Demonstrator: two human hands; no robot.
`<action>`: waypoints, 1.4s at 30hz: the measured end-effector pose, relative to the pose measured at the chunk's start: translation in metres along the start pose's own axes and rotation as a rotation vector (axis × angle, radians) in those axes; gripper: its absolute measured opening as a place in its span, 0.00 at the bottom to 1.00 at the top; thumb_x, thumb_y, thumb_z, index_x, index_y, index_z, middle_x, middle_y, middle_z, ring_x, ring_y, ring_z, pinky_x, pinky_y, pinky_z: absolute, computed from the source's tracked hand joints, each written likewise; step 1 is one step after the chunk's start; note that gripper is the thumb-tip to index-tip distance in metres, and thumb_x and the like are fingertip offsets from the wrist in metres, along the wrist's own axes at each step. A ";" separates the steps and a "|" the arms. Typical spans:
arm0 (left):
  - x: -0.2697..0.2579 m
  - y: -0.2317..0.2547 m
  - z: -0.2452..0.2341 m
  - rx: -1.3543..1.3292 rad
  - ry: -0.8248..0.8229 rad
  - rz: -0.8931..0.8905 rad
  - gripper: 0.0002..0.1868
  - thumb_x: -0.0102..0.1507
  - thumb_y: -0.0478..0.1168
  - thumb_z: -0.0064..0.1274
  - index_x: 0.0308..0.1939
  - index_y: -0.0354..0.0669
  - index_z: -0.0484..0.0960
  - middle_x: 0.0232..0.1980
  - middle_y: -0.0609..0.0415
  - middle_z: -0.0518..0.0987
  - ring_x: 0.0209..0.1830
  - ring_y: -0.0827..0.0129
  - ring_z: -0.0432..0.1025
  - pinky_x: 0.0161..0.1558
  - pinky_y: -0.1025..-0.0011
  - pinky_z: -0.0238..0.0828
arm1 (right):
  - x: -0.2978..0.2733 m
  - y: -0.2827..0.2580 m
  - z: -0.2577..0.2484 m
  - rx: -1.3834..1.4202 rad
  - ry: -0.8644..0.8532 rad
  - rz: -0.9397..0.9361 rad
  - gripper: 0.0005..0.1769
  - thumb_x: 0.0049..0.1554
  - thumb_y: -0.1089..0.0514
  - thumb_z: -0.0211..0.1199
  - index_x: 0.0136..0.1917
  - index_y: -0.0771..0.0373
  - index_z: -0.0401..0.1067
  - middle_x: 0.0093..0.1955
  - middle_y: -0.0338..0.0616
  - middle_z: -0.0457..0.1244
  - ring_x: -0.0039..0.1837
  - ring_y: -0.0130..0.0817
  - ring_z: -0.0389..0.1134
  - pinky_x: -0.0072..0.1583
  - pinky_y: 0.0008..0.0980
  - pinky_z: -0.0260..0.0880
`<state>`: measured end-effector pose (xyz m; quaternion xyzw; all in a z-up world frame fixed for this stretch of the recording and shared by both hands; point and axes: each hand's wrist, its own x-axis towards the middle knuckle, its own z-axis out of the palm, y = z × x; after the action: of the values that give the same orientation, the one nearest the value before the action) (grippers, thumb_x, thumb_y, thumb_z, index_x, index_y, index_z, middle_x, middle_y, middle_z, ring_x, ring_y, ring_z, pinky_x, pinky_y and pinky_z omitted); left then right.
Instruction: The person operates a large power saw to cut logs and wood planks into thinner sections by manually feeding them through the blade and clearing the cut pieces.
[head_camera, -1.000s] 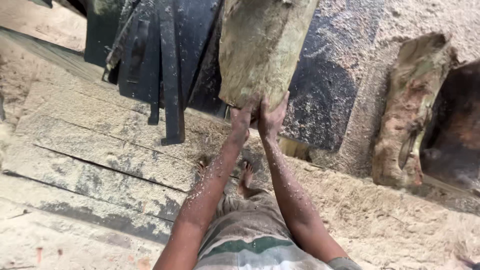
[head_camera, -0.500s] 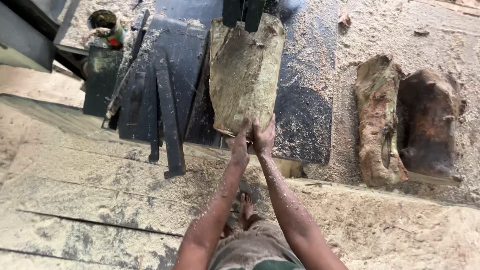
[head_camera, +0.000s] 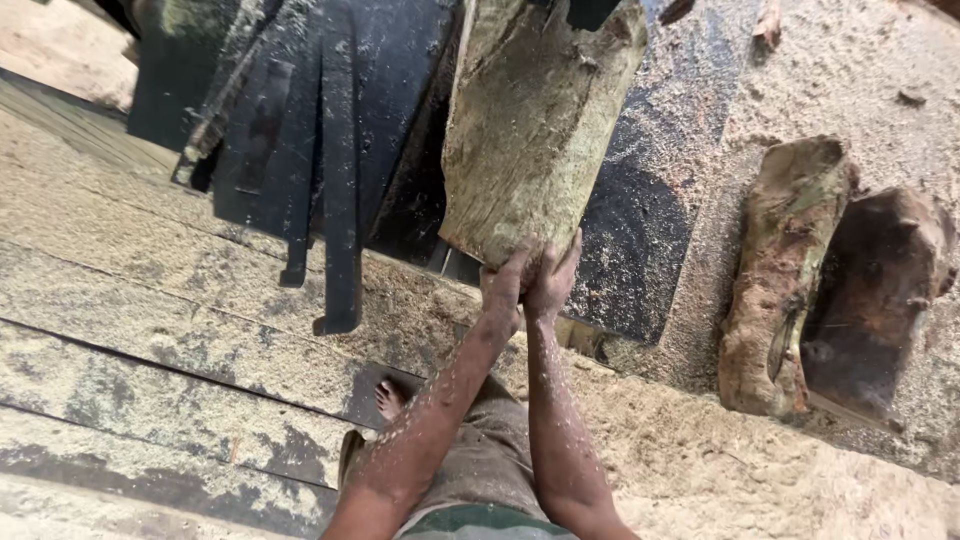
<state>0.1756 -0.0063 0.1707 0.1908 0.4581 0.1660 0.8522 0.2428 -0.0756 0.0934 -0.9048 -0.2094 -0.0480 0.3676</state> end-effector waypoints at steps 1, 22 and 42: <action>0.001 0.001 0.000 0.022 0.028 0.031 0.22 0.55 0.53 0.68 0.44 0.43 0.86 0.46 0.52 0.85 0.50 0.59 0.78 0.62 0.51 0.76 | 0.000 -0.002 0.001 -0.131 -0.003 -0.097 0.39 0.74 0.25 0.35 0.82 0.52 0.56 0.90 0.62 0.43 0.84 0.58 0.61 0.73 0.46 0.73; 0.030 0.014 0.054 -0.129 -0.012 0.222 0.32 0.57 0.42 0.68 0.62 0.35 0.77 0.59 0.46 0.81 0.57 0.61 0.77 0.58 0.65 0.77 | 0.065 -0.063 -0.029 0.343 -0.019 0.242 0.46 0.63 0.32 0.42 0.84 0.63 0.49 0.76 0.66 0.60 0.71 0.60 0.68 0.68 0.52 0.69; 0.097 0.033 0.103 -0.104 -0.043 0.231 0.37 0.53 0.49 0.68 0.56 0.21 0.80 0.52 0.37 0.84 0.45 0.55 0.82 0.46 0.67 0.85 | 0.152 0.011 0.028 0.282 0.019 0.147 0.51 0.63 0.25 0.40 0.83 0.65 0.47 0.71 0.71 0.60 0.43 0.44 0.78 0.37 0.37 0.83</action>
<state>0.3101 0.0491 0.1695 0.2013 0.4055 0.2826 0.8457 0.3835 -0.0112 0.1024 -0.8567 -0.1438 0.0006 0.4953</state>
